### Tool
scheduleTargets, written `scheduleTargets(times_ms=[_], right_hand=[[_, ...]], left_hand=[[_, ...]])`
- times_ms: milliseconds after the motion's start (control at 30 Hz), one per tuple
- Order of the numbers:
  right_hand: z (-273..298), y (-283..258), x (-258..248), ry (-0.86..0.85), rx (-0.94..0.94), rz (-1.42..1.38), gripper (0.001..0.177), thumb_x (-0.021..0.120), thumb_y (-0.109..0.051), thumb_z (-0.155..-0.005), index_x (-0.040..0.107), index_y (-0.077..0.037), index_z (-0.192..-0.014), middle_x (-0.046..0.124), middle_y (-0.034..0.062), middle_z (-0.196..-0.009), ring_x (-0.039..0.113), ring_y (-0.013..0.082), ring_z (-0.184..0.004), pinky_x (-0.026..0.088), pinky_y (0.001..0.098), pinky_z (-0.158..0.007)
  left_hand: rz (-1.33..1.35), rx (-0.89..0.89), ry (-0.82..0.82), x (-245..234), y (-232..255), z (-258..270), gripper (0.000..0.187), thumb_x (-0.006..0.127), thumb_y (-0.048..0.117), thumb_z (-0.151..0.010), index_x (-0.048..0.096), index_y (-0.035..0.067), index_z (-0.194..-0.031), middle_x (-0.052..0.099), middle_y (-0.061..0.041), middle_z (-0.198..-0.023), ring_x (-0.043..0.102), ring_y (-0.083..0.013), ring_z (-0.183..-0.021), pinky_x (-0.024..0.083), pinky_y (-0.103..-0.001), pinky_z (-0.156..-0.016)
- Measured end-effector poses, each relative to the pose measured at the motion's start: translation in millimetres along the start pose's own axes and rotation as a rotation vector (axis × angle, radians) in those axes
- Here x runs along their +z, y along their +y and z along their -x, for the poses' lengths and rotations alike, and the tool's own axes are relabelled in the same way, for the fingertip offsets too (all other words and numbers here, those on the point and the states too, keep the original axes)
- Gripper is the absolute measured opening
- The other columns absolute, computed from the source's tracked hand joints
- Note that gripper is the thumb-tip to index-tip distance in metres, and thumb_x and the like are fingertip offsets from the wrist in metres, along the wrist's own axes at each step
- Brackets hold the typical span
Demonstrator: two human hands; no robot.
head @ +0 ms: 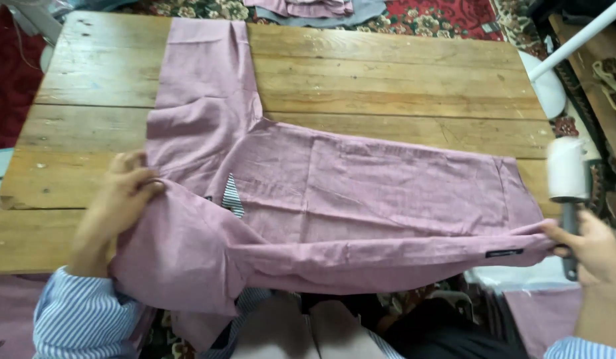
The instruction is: Using a lint roller to clean a pink shirt and then folding it on a wooden table.
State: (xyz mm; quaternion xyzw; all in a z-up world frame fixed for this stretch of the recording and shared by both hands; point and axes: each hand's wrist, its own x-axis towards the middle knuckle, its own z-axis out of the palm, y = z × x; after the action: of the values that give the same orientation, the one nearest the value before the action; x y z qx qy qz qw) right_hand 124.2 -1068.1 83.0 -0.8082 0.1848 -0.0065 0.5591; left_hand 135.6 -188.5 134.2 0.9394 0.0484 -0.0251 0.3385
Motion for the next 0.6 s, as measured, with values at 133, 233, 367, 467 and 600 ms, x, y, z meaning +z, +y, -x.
scheduleTargets(times_ms=[133,233,367,467,600], right_hand=[[-22.3,-8.2,33.5,0.063,0.114,0.13,0.036,0.08,-0.007,-0.087,0.06,0.002,-0.115,0.059,0.0077,-0.088,0.038,0.0109,-0.052,0.031,0.0267,-0.042],[-30.9,12.3,33.7,0.123,0.077,0.135,0.029,0.084,-0.015,-0.083,0.06,-0.009,-0.098,0.055,-0.0011,-0.083,0.045,0.0076,-0.061,0.031,0.0233,-0.04],[-16.3,1.2,48.3,0.2,0.037,0.211,0.032,0.085,-0.02,-0.088,0.065,-0.001,-0.105,0.044,0.0038,-0.065,0.034,0.0121,-0.048,0.024,0.0319,-0.036],[0.3,3.9,52.5,0.215,0.004,0.239,0.037,0.084,-0.022,-0.09,0.067,0.003,-0.112,0.042,0.0091,-0.058,0.034,0.0161,-0.046,0.025,0.0371,-0.036],[36.7,-8.5,73.9,0.17,0.023,0.137,0.031,0.078,-0.015,-0.096,0.062,0.001,-0.116,0.04,0.006,-0.063,0.033,0.0149,-0.047,0.026,0.0363,-0.036]], left_hand=[[-0.071,0.321,0.146,37.9,-20.0,-13.7,0.02,0.07,0.021,-0.091,0.077,0.004,-0.098,0.051,-0.024,-0.152,0.044,-0.0393,-0.143,0.031,-0.049,-0.121],[-0.088,0.327,0.208,37.9,5.1,8.3,0.012,0.068,0.018,-0.09,0.078,0.014,-0.094,0.07,-0.009,-0.13,0.061,-0.0278,-0.124,0.037,-0.043,-0.109],[-0.024,0.242,0.057,17.8,27.7,58.4,0.011,0.064,0.011,-0.092,0.075,0.008,-0.096,0.074,-0.007,-0.095,0.067,-0.0244,-0.091,0.049,-0.037,-0.083],[0.089,0.266,0.025,-25.7,26.2,132.7,0.014,0.065,0.019,-0.09,0.076,0.011,-0.092,0.079,0.0,-0.085,0.073,-0.0149,-0.078,0.053,-0.03,-0.074],[-0.134,-0.107,0.184,-81.6,41.2,225.3,0.024,0.063,0.022,-0.092,0.08,0.009,-0.102,0.081,-0.004,-0.095,0.074,-0.0183,-0.084,0.055,-0.034,-0.076]])
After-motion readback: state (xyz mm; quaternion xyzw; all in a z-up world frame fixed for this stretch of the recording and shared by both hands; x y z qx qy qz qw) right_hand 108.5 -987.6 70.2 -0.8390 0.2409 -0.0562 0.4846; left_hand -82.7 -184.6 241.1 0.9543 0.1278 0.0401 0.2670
